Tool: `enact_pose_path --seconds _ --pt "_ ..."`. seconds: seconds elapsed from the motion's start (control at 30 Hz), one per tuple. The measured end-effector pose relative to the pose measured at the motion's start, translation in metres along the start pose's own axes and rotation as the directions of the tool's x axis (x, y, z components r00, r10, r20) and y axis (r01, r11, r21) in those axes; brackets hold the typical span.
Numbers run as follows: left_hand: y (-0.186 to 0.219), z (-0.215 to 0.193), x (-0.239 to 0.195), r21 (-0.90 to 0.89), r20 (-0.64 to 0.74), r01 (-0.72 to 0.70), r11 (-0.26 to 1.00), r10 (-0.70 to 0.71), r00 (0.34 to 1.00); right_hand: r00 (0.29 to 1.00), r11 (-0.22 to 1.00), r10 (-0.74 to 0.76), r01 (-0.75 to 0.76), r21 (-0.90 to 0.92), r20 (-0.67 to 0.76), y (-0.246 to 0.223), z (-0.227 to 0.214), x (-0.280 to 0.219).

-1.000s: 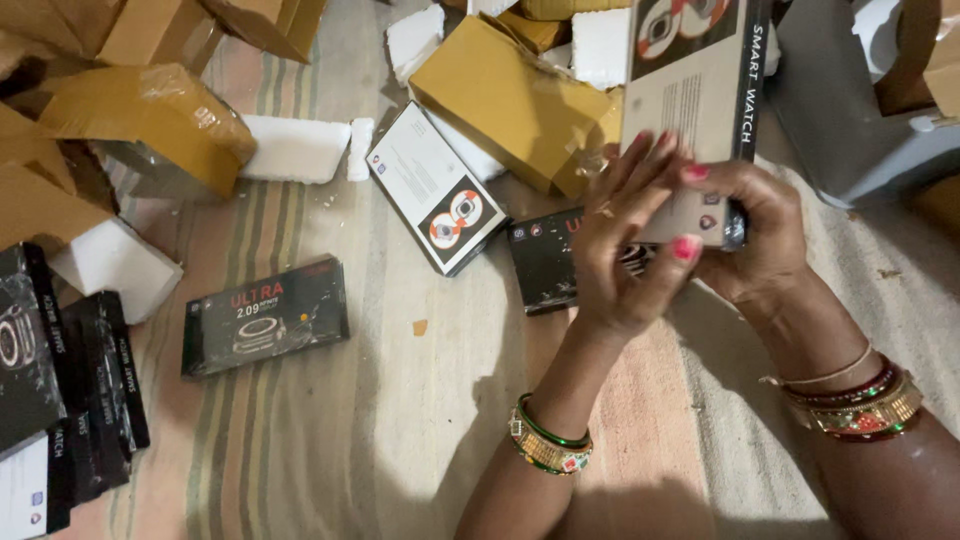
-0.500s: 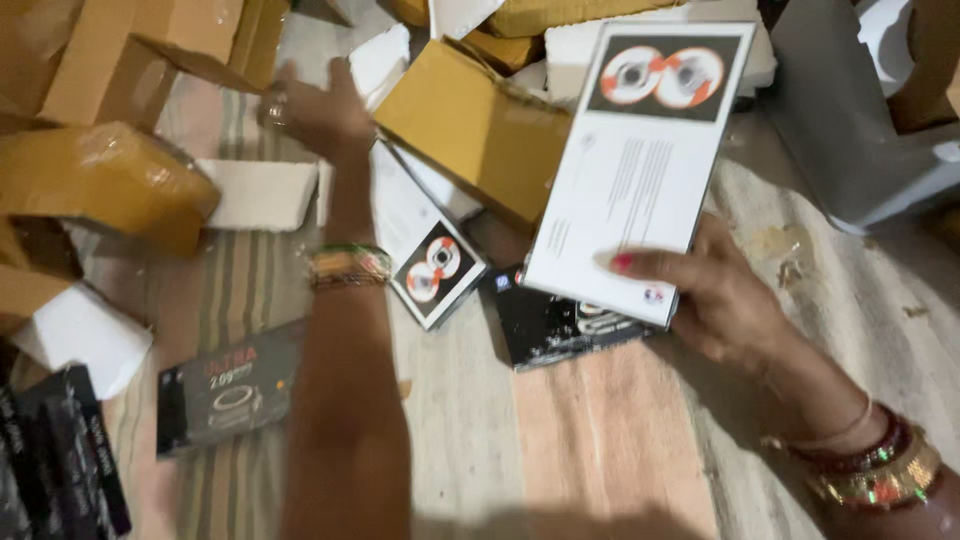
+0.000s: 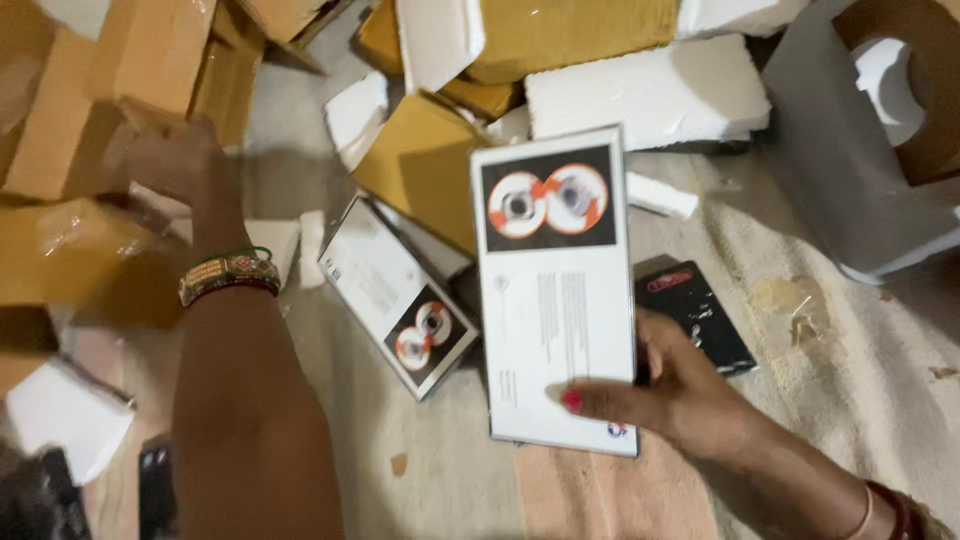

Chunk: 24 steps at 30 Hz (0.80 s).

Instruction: The person places smartwatch boxes into small cardboard shipping boxes, seals them with tape, and arranges them on the floor. The person also opens a smartwatch box to reveal the watch and accessories before repacking it.

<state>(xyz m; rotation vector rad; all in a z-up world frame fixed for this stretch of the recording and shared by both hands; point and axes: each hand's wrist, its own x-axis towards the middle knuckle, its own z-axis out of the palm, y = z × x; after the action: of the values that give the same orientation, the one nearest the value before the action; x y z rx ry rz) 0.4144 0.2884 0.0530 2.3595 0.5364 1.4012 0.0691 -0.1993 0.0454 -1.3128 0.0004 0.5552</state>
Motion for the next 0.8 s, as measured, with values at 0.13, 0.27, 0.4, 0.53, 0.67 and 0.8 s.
enact_pose_path --seconds 0.13,0.27,0.4,0.53,0.67,0.8 --pt "0.019 -0.078 0.011 -0.227 -0.187 -0.213 0.95 0.172 0.967 0.986 0.999 0.012 -0.005 0.04 -0.167 -0.012 0.0 -0.023" --pt "0.068 -0.212 -0.01 -0.67 0.012 0.008 0.742 0.0 1.0 0.877 0.866 -0.479 0.479 0.146 -0.041 -0.019 -0.018 -0.021" --pt "0.11 -0.337 -0.064 -0.82 0.284 0.297 0.49 -0.102 0.953 0.814 0.816 -0.51 0.56 0.144 -0.279 -0.024 -0.043 -0.033" --pt "0.131 -0.39 -0.141 -0.749 0.405 0.291 0.595 0.063 0.912 0.585 0.634 -0.733 0.773 -0.035 -0.347 -0.031 -0.074 -0.046" --pt "0.153 -0.386 -0.241 -0.683 0.652 0.576 0.449 0.02 0.758 0.398 0.444 -0.833 0.895 -0.035 -0.385 -0.031 -0.123 -0.059" --pt "0.176 -0.395 -0.306 -0.617 0.727 0.614 0.492 0.057 0.684 0.351 0.387 -0.854 0.922 -0.016 -0.383 -0.029 -0.152 -0.076"
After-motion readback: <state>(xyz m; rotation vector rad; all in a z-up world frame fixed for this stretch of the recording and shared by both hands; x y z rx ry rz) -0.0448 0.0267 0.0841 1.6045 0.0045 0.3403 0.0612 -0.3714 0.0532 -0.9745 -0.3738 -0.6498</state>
